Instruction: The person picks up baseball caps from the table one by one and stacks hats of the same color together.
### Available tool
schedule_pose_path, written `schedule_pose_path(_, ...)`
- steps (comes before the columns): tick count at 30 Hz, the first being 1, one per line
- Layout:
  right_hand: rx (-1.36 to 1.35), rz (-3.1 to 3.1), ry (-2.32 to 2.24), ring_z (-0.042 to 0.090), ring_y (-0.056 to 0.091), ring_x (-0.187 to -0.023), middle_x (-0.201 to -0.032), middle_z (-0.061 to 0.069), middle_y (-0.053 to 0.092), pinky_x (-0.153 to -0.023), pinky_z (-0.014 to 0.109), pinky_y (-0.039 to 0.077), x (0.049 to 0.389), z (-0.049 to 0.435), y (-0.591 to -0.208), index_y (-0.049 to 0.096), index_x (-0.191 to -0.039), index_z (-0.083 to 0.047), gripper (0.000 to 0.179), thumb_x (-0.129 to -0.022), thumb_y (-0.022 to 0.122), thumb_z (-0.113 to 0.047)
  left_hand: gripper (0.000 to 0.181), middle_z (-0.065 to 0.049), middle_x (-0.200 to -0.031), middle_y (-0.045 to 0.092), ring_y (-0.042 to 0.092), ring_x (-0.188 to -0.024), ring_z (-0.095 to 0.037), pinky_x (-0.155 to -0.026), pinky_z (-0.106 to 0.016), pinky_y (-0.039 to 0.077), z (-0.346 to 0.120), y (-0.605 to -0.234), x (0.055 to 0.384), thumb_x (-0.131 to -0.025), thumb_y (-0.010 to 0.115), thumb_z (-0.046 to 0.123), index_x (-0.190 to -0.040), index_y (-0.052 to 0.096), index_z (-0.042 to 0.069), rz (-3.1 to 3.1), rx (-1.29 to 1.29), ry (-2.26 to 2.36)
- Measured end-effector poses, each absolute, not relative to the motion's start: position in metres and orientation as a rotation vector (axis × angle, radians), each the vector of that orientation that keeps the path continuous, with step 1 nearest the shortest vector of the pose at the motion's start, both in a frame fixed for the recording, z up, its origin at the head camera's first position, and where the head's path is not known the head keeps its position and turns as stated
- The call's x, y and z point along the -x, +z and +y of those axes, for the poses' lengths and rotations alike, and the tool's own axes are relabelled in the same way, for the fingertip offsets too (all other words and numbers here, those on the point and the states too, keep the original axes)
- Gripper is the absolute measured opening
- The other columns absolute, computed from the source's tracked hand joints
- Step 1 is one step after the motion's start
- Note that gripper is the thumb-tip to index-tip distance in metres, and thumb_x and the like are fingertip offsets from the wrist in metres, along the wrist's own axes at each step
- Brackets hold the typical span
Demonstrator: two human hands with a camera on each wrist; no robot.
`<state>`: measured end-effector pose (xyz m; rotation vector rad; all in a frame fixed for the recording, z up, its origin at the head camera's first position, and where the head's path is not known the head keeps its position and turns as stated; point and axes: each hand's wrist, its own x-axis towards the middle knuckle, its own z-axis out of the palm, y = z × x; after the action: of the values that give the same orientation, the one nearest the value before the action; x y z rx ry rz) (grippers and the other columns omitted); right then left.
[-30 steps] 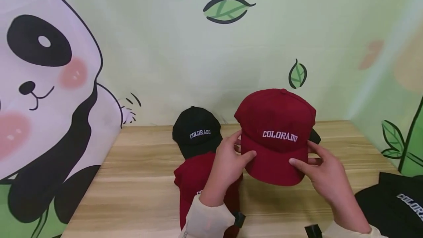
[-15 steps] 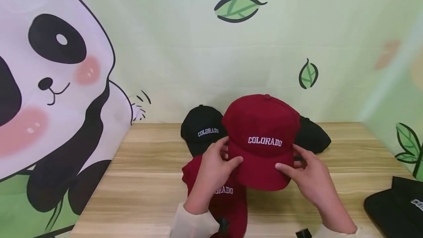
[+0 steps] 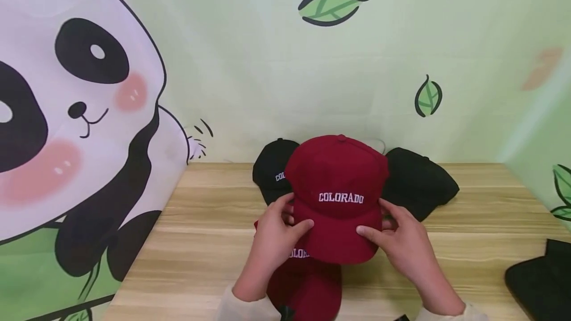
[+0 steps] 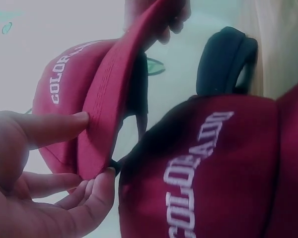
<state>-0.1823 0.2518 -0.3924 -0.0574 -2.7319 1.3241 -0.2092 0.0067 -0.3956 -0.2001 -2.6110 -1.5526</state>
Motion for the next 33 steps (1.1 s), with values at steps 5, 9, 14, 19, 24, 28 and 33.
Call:
schedule_pose_path(5, 0.039, -2.724, 1.350, 0.022, 0.068, -0.097, -0.125, 0.016, 0.057, -0.070, 0.022, 0.055, 0.182, 0.241, -0.395, 0.045, -0.143, -0.003, 0.089, -0.075, 0.079, -0.049, 0.059, -0.008, -0.101, 0.059, 0.055, -0.084, -0.015, -0.073, -0.027, 0.049, -0.004, -0.397, 0.203, -0.081, 0.078, 0.017, -0.134, 0.054, 0.008, -2.593, 0.182, -1.594)
schedule_pose_path(9, 0.027, -2.722, 1.373, 0.019, 0.070, -0.094, -0.122, 0.013, 0.058, -0.070, 0.020, 0.054, 0.180, 0.234, -0.399, 0.046, -0.142, -0.004, 0.088, -0.073, 0.081, -0.047, 0.057, -0.008, -0.099, 0.060, 0.055, -0.083, -0.015, -0.072, -0.027, 0.048, -0.012, -0.401, 0.198, -0.080, 0.078, 0.016, -0.132, 0.055, 0.009, -2.585, 0.149, -1.613)
schedule_pose_path(14, -0.009, -2.696, 1.423, 0.017, 0.071, -0.089, -0.116, 0.011, 0.062, -0.068, 0.019, 0.054, 0.178, 0.225, -0.405, 0.049, -0.141, -0.005, 0.085, -0.071, 0.085, -0.039, 0.058, -0.007, -0.097, 0.060, 0.055, -0.082, -0.014, -0.070, -0.025, 0.047, -0.021, -0.407, 0.192, -0.079, 0.078, 0.015, -0.132, 0.055, 0.008, -2.584, 0.108, -1.616)
schedule_pose_path(19, 0.003, -2.708, 1.512, 0.014, 0.070, -0.086, -0.115, 0.010, 0.064, -0.067, 0.021, 0.054, 0.177, 0.218, -0.410, 0.051, -0.138, -0.007, 0.082, -0.070, 0.085, -0.039, 0.061, -0.009, -0.098, 0.060, 0.055, -0.082, -0.015, -0.070, -0.023, 0.047, -0.029, -0.412, 0.187, -0.078, 0.080, 0.015, -0.133, 0.054, 0.005, -2.584, 0.072, -1.635)
schedule_pose_path(24, 0.028, -2.744, 1.547, 0.013, 0.069, -0.086, -0.116, 0.009, 0.064, -0.066, 0.022, 0.054, 0.175, 0.211, -0.415, 0.050, -0.138, -0.006, 0.086, -0.069, 0.085, -0.042, 0.062, -0.009, -0.098, 0.060, 0.054, -0.083, -0.016, -0.070, -0.024, 0.046, -0.037, -0.418, 0.181, -0.077, 0.080, 0.015, -0.133, 0.054, 0.006, -2.601, 0.008, -1.677)
schedule_pose_path(28, 0.042, -2.767, 1.548, 0.012, 0.069, -0.085, -0.113, 0.008, 0.063, -0.065, 0.021, 0.053, 0.173, 0.206, -0.421, 0.052, -0.137, -0.005, 0.084, -0.068, 0.087, -0.038, 0.062, -0.008, -0.099, 0.060, 0.054, -0.083, -0.016, -0.069, -0.025, 0.046, -0.042, -0.426, 0.176, -0.077, 0.081, 0.017, -0.131, 0.054, 0.005, -2.643, -0.044, -1.682)
schedule_pose_path(33, 0.064, -2.791, 1.546, 0.011, 0.068, -0.083, -0.110, 0.008, 0.062, -0.063, 0.021, 0.054, 0.168, 0.199, -0.430, 0.054, -0.135, -0.003, 0.082, -0.067, 0.087, -0.036, 0.063, -0.009, -0.099, 0.059, 0.054, -0.083, -0.016, -0.067, -0.023, 0.045, -0.049, -0.437, 0.169, -0.077, 0.081, 0.018, -0.131, 0.053, 0.003, -2.681, -0.071, -1.686)
